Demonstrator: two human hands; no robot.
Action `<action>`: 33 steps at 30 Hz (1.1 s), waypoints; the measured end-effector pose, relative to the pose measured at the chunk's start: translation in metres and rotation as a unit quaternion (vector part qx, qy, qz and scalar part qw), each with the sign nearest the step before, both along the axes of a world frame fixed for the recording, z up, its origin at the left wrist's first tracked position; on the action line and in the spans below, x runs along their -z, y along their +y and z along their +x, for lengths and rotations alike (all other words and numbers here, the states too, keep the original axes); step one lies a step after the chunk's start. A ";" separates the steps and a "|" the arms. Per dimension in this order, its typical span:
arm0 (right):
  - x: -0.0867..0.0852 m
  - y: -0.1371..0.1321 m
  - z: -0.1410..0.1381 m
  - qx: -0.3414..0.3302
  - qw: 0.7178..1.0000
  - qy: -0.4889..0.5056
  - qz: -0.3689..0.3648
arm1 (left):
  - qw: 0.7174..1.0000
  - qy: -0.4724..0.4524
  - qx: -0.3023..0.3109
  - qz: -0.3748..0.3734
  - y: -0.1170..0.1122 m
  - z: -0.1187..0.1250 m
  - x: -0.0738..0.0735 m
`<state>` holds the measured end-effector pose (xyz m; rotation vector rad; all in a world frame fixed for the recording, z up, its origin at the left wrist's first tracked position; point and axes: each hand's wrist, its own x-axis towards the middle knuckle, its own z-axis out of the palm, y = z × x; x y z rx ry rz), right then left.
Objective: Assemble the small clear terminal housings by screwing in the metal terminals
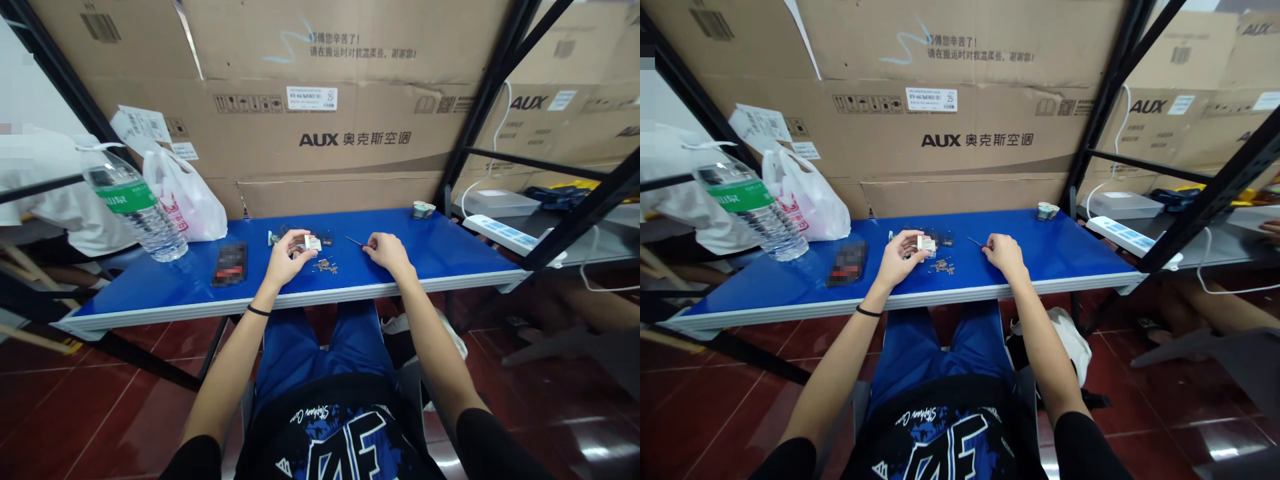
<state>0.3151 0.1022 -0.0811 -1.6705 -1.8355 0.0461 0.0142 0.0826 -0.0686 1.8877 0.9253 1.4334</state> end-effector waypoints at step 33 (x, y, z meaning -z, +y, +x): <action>-0.014 -0.038 -0.058 -0.381 0.898 0.214 -0.061 | 0.983 0.103 0.145 0.044 -0.004 -0.005 0.001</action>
